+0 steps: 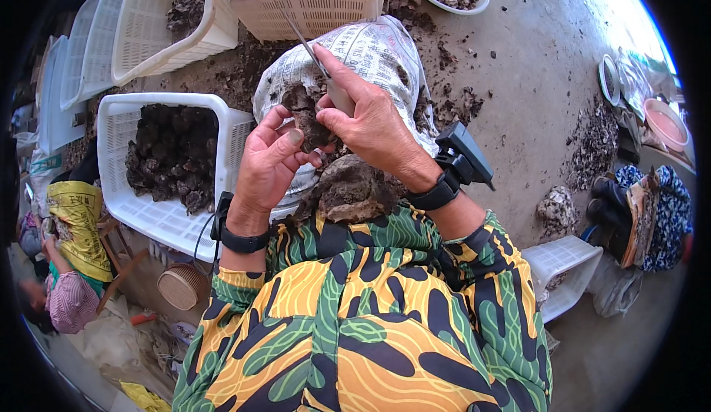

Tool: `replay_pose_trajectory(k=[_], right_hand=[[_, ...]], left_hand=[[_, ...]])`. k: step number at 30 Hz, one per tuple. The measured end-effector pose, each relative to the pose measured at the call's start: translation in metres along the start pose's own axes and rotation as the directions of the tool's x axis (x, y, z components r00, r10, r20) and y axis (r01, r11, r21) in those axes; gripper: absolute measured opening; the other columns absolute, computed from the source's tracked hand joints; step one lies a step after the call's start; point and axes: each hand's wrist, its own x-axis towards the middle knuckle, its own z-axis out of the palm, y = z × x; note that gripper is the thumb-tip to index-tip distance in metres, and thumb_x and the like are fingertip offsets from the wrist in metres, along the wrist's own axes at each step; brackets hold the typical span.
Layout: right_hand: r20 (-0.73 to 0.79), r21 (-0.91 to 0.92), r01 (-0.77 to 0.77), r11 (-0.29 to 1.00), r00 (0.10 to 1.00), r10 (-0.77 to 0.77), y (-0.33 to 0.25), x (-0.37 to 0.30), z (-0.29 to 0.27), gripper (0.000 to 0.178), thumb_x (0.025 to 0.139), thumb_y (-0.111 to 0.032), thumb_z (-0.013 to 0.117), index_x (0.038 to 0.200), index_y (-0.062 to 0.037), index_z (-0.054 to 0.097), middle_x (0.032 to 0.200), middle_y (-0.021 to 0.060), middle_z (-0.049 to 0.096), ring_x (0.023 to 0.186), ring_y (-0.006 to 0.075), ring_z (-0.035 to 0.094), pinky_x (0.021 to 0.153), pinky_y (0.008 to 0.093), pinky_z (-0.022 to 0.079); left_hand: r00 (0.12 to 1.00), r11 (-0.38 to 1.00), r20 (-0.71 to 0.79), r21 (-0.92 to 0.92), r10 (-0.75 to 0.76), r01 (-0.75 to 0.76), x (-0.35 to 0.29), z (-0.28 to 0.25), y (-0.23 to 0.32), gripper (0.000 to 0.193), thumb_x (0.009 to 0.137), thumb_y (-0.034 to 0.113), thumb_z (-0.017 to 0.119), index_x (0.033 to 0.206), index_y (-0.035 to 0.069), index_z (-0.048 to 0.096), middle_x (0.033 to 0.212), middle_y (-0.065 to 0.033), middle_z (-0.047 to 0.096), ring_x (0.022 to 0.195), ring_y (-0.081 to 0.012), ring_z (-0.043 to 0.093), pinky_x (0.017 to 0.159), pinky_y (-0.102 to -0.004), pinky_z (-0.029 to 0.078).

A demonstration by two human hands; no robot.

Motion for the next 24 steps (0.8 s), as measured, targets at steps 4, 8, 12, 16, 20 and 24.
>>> replay_pose_trajectory(k=[4,8,12,16,20,24], right_hand=[[0.012,0.001,0.042,0.999,0.999,-0.042,0.003,0.001,0.002,0.074,0.081,0.002,0.06,0.148,-0.0131,0.033,0.091,0.0061,0.065,0.079,0.0107,0.058,0.078,0.0273,0.051],[0.03,-0.063,0.068,0.996,0.997,-0.066,0.005,0.0,0.002,0.07,0.082,0.0,0.061,0.146,-0.013,0.036,0.09,0.0086,0.064,0.076,0.0136,0.058,0.076,0.0292,0.051],[0.044,-0.174,0.029,0.984,0.999,-0.022,0.002,-0.004,-0.006,0.064,0.085,-0.002,0.059,0.144,-0.0125,0.039,0.088,0.0139,0.063,0.075,0.0175,0.059,0.073,0.0309,0.051],[0.04,-0.223,-0.018,0.975,0.999,0.027,0.008,-0.013,-0.026,0.06,0.086,-0.002,0.056,0.143,-0.0117,0.04,0.087,0.0158,0.061,0.073,0.0192,0.059,0.072,0.032,0.05],[0.148,-0.309,0.174,0.935,0.98,-0.134,0.019,-0.02,-0.028,0.061,0.086,-0.004,0.058,0.143,-0.0153,0.04,0.09,0.0152,0.064,0.075,0.0264,0.062,0.072,0.0368,0.051],[0.304,-0.533,0.248,0.809,0.948,-0.09,0.022,-0.022,-0.022,0.064,0.086,-0.007,0.059,0.144,-0.0221,0.038,0.088,0.0162,0.063,0.078,0.0347,0.062,0.07,0.0422,0.05]], left_hand=[[1.0,1.0,0.008,0.003,-0.018,0.018,0.0,-0.009,-0.003,0.038,0.092,0.01,0.058,0.126,0.003,0.043,0.115,-0.0131,0.06,0.091,-0.0254,0.065,0.068,-0.032,0.055],[0.997,0.996,0.007,-0.037,-0.082,0.082,0.001,-0.012,-0.003,0.044,0.091,0.01,0.06,0.13,0.005,0.042,0.112,-0.0104,0.06,0.088,-0.0232,0.064,0.066,-0.0301,0.053],[0.999,0.99,0.03,-0.13,-0.043,0.047,0.002,-0.012,-0.001,0.045,0.091,0.01,0.057,0.132,0.005,0.04,0.111,-0.0109,0.061,0.084,-0.0233,0.064,0.061,-0.0289,0.051],[1.0,0.982,-0.015,-0.187,0.021,-0.023,0.002,-0.032,0.009,0.047,0.09,0.01,0.05,0.134,0.005,0.037,0.111,-0.0123,0.062,0.08,-0.024,0.066,0.056,-0.0298,0.05],[0.998,0.985,-0.061,-0.173,-0.021,0.01,0.001,-0.036,0.012,0.046,0.09,0.012,0.045,0.135,0.003,0.037,0.11,-0.0111,0.062,0.075,-0.0223,0.063,0.055,-0.0305,0.048],[0.994,0.979,-0.079,-0.194,-0.073,0.057,0.0,-0.024,0.008,0.044,0.091,0.015,0.046,0.133,0.003,0.04,0.1,-0.0127,0.063,0.071,-0.0208,0.06,0.053,-0.0287,0.046]])
